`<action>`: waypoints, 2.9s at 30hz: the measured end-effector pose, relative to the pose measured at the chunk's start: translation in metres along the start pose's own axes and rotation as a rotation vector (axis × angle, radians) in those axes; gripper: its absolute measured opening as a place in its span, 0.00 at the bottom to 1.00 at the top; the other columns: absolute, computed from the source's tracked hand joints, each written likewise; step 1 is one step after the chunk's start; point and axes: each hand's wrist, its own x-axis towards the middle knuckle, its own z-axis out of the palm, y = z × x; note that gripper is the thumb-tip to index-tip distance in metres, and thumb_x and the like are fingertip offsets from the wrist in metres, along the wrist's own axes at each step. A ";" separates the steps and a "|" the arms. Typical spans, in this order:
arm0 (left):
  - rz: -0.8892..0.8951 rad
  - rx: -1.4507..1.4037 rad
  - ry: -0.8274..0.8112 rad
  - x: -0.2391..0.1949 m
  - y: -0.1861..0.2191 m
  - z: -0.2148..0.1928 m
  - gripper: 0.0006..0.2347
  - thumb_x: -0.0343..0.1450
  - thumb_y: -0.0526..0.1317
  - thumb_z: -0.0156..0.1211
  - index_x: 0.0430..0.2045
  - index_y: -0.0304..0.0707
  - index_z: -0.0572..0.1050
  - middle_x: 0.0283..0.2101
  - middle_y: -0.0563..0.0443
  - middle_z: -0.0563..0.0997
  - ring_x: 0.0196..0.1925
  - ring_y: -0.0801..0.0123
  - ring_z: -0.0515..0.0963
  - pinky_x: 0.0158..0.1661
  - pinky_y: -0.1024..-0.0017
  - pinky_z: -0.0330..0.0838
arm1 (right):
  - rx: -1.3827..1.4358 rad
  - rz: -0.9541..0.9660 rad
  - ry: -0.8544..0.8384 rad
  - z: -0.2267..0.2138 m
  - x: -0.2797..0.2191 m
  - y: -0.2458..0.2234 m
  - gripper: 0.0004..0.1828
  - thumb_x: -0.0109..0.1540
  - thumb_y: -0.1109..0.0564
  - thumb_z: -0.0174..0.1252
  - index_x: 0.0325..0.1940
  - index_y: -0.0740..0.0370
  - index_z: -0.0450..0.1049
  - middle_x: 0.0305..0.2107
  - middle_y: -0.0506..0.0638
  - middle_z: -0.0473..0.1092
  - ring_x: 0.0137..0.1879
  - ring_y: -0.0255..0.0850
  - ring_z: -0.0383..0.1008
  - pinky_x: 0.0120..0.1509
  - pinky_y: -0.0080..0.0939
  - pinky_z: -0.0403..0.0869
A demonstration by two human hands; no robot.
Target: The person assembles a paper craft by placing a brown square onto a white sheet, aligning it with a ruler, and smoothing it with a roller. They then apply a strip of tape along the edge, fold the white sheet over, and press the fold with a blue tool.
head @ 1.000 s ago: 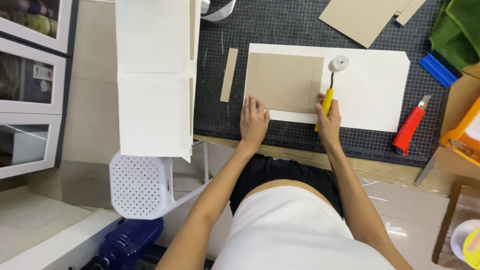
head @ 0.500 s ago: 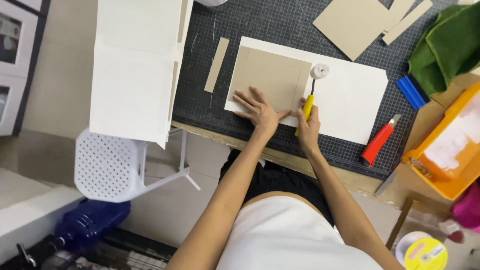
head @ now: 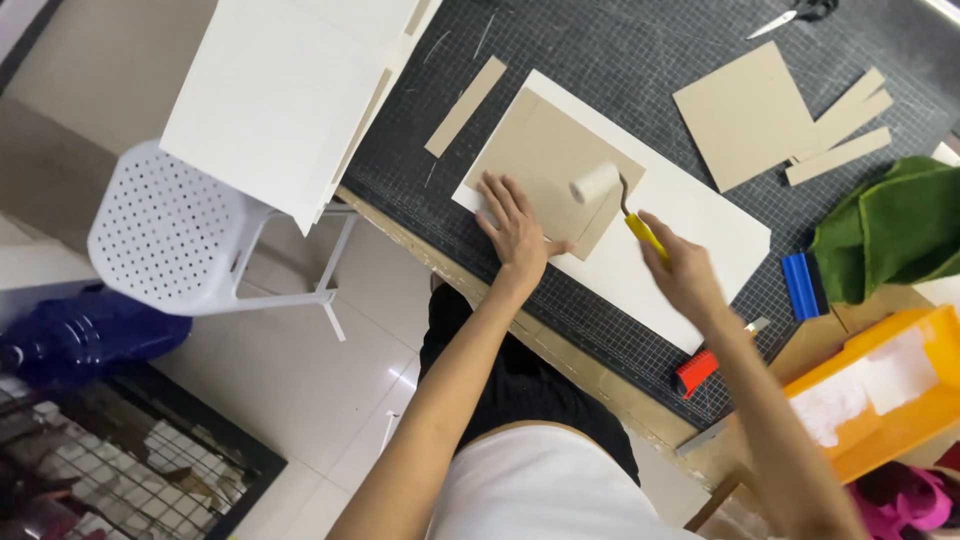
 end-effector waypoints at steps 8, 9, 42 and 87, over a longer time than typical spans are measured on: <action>-0.024 -0.059 -0.009 -0.003 0.002 -0.008 0.66 0.44 0.70 0.71 0.68 0.20 0.42 0.74 0.22 0.34 0.77 0.38 0.36 0.69 0.54 0.43 | -0.406 -0.292 -0.198 0.020 0.123 -0.062 0.17 0.64 0.50 0.55 0.57 0.39 0.75 0.31 0.54 0.78 0.40 0.56 0.80 0.49 0.57 0.78; -0.027 -0.061 -0.009 0.000 0.002 -0.013 0.66 0.44 0.70 0.71 0.68 0.20 0.42 0.74 0.22 0.34 0.77 0.38 0.36 0.69 0.54 0.43 | -0.407 -0.294 -0.201 0.028 0.133 -0.071 0.17 0.64 0.50 0.55 0.57 0.39 0.75 0.31 0.54 0.78 0.40 0.56 0.80 0.49 0.57 0.78; -0.126 0.405 -0.255 0.010 0.030 -0.061 0.59 0.53 0.73 0.66 0.68 0.22 0.49 0.74 0.22 0.42 0.73 0.22 0.39 0.63 0.50 0.35 | -0.654 -0.078 -0.332 -0.037 0.147 -0.089 0.16 0.60 0.52 0.58 0.51 0.43 0.81 0.33 0.55 0.81 0.37 0.56 0.82 0.46 0.50 0.80; 0.436 0.362 0.001 0.034 -0.057 -0.042 0.24 0.76 0.46 0.37 0.56 0.20 0.68 0.64 0.19 0.64 0.66 0.33 0.64 0.65 0.42 0.47 | -0.265 0.565 0.386 0.094 0.033 -0.119 0.13 0.64 0.64 0.51 0.53 0.65 0.72 0.25 0.73 0.73 0.31 0.65 0.79 0.28 0.59 0.79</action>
